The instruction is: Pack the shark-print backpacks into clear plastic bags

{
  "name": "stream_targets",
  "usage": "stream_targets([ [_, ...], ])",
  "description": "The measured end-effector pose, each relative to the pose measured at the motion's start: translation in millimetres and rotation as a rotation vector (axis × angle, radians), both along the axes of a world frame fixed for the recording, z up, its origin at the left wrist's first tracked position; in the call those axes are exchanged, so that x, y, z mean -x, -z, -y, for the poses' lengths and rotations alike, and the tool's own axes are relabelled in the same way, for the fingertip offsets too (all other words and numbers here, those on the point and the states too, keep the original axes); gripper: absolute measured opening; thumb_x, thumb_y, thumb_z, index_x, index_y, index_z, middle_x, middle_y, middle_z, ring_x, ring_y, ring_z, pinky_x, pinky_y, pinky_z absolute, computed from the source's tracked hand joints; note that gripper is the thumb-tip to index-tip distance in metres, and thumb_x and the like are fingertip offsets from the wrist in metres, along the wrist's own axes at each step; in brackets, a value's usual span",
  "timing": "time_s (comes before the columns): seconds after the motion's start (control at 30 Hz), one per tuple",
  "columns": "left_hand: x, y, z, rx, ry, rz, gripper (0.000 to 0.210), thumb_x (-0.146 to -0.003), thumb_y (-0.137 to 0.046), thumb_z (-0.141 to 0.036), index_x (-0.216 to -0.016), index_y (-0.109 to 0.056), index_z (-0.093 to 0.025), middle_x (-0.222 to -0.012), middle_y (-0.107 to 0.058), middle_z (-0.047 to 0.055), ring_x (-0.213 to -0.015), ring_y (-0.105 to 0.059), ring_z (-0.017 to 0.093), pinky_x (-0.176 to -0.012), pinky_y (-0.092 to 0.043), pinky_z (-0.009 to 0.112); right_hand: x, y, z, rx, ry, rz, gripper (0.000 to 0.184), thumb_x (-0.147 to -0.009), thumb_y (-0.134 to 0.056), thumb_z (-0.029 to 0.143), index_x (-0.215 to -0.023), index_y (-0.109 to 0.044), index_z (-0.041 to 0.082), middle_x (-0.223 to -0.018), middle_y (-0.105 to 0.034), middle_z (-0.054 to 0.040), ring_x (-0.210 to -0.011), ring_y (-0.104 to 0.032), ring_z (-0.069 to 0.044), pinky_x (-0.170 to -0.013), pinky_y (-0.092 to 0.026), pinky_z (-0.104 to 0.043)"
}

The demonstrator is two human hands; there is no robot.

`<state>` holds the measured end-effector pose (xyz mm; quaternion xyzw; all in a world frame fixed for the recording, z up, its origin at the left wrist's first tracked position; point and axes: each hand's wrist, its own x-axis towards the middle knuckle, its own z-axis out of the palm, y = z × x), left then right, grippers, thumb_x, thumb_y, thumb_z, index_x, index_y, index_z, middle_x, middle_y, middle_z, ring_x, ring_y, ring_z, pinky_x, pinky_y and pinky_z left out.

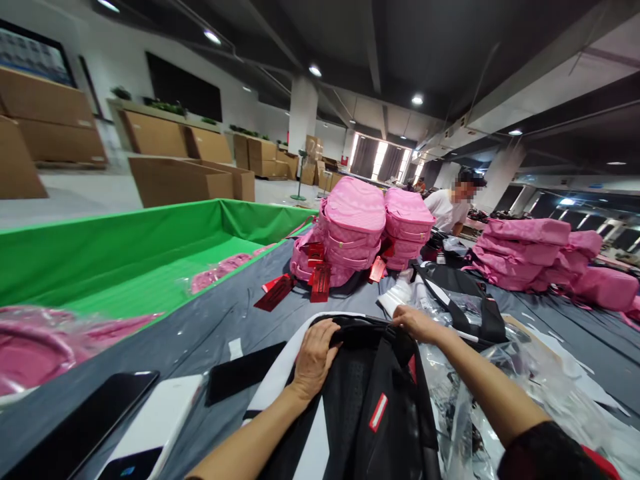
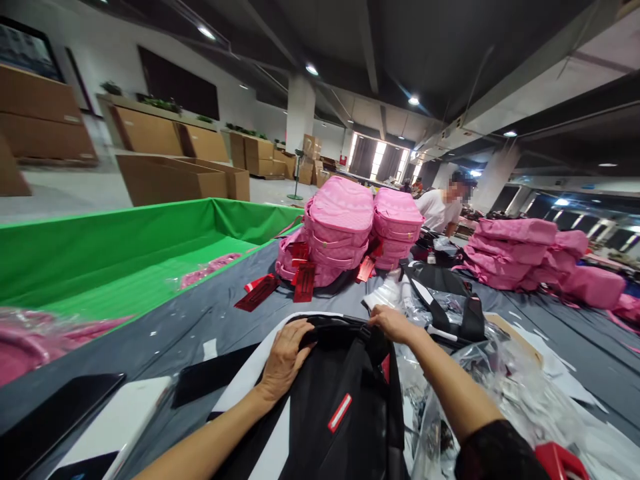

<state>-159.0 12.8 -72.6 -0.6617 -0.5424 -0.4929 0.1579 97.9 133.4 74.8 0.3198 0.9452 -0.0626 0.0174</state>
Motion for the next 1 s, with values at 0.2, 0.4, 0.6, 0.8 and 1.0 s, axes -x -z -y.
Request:
stream_targets([
  [0.2, -4, 0.5, 3, -0.087, -0.049, -0.013, 0.029, -0.091, -0.055, -0.011, -0.118, -0.06, -0.02, -0.11, -0.071, 0.011, -0.108, -0.066, 0.028, -0.094, -0.052, 0.044, -35, 6.7, -7, 0.015, -0.099, 0.051, 0.048, -0.074, -0.052, -0.005, -0.109, -0.072, 0.02, -0.105, -0.065, -0.0065, -0.093, -0.065, -0.018, -0.081, -0.048, -0.026],
  [0.4, -4, 4.0, 7, -0.075, -0.066, -0.043, 0.033, -0.092, -0.055, -0.011, -0.122, -0.06, -0.021, -0.109, -0.073, 0.009, -0.106, -0.067, 0.027, -0.094, -0.051, 0.044, -20, -1.4, -4, -0.092, -0.023, 0.149, 0.029, -0.081, -0.055, -0.001, -0.093, -0.073, 0.019, -0.095, -0.064, -0.0064, -0.081, -0.065, -0.017, -0.071, -0.043, -0.024],
  [0.6, -5, 10.5, 5, -0.06, -0.055, -0.027, 0.041, -0.091, -0.054, -0.01, -0.129, -0.058, -0.022, -0.115, -0.071, 0.011, -0.112, -0.065, 0.029, -0.096, -0.051, 0.045, 106, -2.9, 9, -0.238, -0.273, -0.004, 0.029, -0.09, -0.061, 0.009, -0.114, -0.066, 0.024, -0.106, -0.063, -0.0049, -0.09, -0.063, -0.017, -0.072, -0.043, -0.023],
  [0.8, 5, 6.1, -4, -0.096, -0.052, 0.175, 0.045, -0.093, -0.057, -0.025, -0.137, -0.046, -0.021, -0.13, -0.06, 0.013, -0.124, -0.058, 0.028, -0.105, -0.05, 0.048, 169, 22.3, -8, -0.188, -0.527, 0.028, 0.024, -0.093, -0.064, 0.015, -0.116, -0.067, 0.021, -0.105, -0.064, -0.0049, -0.092, -0.062, -0.015, -0.073, -0.046, -0.022],
  [1.0, 41, -9.9, -36, 0.261, -0.197, 0.367, 0.031, -0.101, -0.038, -0.032, -0.116, -0.062, -0.02, -0.12, -0.068, 0.012, -0.117, -0.062, 0.027, -0.103, -0.05, 0.047, 163, 25.2, -21, -0.215, -0.492, 0.009, 0.024, -0.098, -0.053, 0.01, -0.111, -0.071, 0.018, -0.098, -0.066, -0.0063, -0.09, -0.064, -0.017, -0.076, -0.047, -0.024],
])
